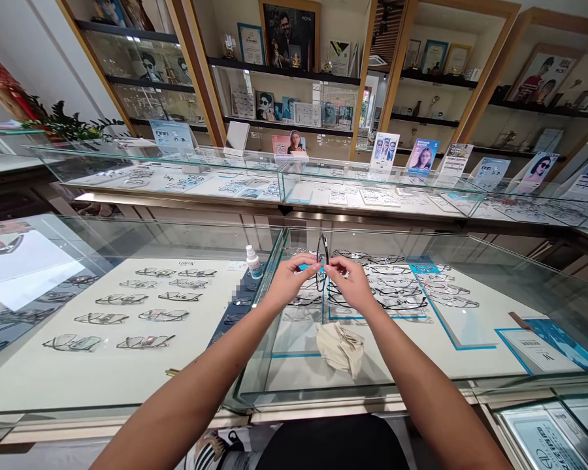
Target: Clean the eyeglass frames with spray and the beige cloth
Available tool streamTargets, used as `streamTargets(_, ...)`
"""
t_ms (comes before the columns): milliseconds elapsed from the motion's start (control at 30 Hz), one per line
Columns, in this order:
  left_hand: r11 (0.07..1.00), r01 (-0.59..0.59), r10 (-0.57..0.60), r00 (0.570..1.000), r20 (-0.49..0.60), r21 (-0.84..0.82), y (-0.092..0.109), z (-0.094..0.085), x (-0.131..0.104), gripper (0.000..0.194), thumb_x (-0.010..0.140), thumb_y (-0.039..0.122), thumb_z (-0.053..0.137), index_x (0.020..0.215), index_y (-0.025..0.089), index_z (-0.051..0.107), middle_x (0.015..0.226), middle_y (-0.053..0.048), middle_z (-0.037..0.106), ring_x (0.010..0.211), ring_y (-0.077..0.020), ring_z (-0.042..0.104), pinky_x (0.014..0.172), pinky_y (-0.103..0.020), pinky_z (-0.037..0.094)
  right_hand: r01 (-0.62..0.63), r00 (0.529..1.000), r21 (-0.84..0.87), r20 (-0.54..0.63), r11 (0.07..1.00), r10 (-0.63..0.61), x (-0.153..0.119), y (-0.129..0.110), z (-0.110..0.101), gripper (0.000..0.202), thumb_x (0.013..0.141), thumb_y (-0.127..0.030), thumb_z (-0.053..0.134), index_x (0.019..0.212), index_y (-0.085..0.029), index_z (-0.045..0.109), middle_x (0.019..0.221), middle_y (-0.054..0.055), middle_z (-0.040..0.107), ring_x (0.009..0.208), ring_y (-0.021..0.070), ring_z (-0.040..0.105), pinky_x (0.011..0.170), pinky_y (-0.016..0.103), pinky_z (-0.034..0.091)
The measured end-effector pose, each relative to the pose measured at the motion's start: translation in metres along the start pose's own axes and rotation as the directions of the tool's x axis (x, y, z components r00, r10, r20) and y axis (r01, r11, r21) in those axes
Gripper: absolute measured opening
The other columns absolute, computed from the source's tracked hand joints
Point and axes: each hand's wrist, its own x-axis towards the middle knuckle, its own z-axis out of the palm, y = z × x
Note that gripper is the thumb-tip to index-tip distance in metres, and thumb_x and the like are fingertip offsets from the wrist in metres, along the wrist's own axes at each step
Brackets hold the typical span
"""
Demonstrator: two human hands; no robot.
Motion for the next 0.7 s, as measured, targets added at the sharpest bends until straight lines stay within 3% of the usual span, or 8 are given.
streamTargets(333,1.0,0.02,-0.02,0.999,0.031,0.004,-0.003,-0.003,0.001,0.036,0.088,0.058,0.075,0.09,0.022,0.077,0.105,-0.007,0.079,0.104,-0.0266,0.07,0.098,-0.039,0.051,-0.026,0.999,0.009,-0.045,1.0,0.026,0.002,0.003,-0.003,0.032,0.093,-0.054,0.068,0.086,-0.024,0.075,0.078,0.001,0.069,0.072,0.0191,0.058,0.07,0.032,0.047)
streamTargets(500,0.999,0.047,-0.047,0.999,0.018,-0.025,-0.002,-0.009,0.005,0.039,0.089,0.061,0.072,0.093,0.022,0.074,0.109,-0.008,0.08,0.106,-0.0266,0.07,0.098,-0.039,0.051,-0.144,0.982,0.07,-0.112,0.987,0.151,0.004,0.01,-0.007,0.034,0.093,-0.056,0.068,0.094,-0.023,0.075,0.063,-0.001,0.067,0.058,0.0184,0.057,0.061,0.031,0.043)
streamTargets(567,0.999,0.049,-0.049,0.998,0.034,-0.002,-0.002,-0.012,0.006,0.042,0.089,0.063,0.071,0.093,0.022,0.073,0.106,-0.008,0.079,0.101,-0.0258,0.069,0.094,-0.038,0.052,-0.165,0.971,0.014,-0.175,0.986,0.165,0.003,0.01,-0.01,0.035,0.095,-0.056,0.065,0.097,-0.023,0.075,0.064,0.0,0.07,0.055,0.0182,0.056,0.058,0.031,0.041)
streamTargets(700,0.998,0.052,-0.054,0.995,0.082,0.025,-0.004,-0.016,0.008,0.044,0.089,0.066,0.07,0.091,0.021,0.072,0.103,-0.008,0.078,0.095,-0.024,0.068,0.087,-0.036,0.052,-0.132,0.947,-0.212,-0.315,0.968,0.06,0.001,0.007,-0.017,0.03,0.1,-0.051,0.059,0.098,-0.026,0.076,0.079,0.003,0.08,0.066,0.0217,0.067,0.068,0.034,0.045)
